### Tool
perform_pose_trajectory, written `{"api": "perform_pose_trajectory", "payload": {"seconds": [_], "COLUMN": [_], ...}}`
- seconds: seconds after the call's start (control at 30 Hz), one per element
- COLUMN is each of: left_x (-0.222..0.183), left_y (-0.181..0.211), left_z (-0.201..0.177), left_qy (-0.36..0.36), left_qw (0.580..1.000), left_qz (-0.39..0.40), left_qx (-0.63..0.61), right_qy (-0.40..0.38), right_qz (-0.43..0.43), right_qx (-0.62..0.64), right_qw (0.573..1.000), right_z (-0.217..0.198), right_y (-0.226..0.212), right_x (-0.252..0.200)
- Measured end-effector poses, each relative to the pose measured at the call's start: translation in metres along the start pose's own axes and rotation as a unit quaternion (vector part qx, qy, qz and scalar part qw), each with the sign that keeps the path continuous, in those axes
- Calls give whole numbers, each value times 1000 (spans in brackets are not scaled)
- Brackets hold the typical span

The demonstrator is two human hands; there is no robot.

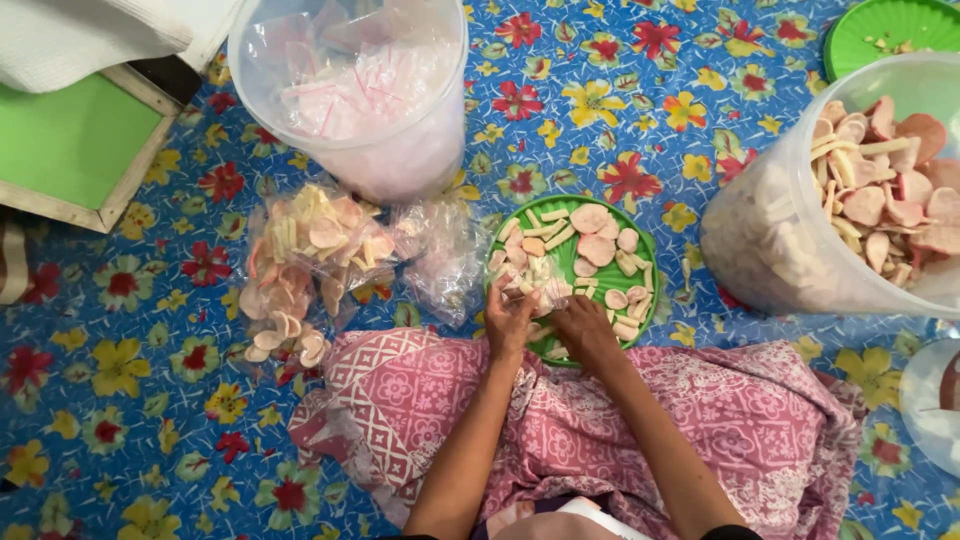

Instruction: Sorting and arranging crackers on a green plate while sitting on the floor.

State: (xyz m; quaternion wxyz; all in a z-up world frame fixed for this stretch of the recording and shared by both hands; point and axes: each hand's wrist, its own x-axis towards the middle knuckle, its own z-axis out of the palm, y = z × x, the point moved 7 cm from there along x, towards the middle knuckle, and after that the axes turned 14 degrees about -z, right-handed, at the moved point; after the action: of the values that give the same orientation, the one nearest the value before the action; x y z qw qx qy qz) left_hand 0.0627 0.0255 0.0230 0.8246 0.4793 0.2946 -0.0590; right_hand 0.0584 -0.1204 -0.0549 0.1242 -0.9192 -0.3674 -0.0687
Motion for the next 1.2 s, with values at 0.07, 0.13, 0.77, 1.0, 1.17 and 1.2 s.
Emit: {"api": "perform_pose_trajectory", "payload": {"seconds": [0.07,0.13,0.77,1.0,1.17,1.2], "left_x": [21,30,34,4,36,42], "left_y": [-19,-25,-42,-20,-63,-69], "left_z": [-8,-12,0,16,7,6], "left_qy": [-4,-8,-117,-145,-166,-169], "left_qw": [1000,1000,988,977,962,960], "left_qz": [9,18,51,24,10,2], "left_qx": [-7,-12,84,155,218,221], "right_qy": [26,53,309,315,341,353], "right_qz": [16,34,283,276,291,300], "right_qx": [14,29,236,249,316,349], "right_qw": [999,998,877,873,836,815], "right_z": [-7,-11,-66,-77,-73,-69], "right_y": [2,5,25,18,16,17], "right_x": [-7,-18,-66,-61,-63,-63]}}
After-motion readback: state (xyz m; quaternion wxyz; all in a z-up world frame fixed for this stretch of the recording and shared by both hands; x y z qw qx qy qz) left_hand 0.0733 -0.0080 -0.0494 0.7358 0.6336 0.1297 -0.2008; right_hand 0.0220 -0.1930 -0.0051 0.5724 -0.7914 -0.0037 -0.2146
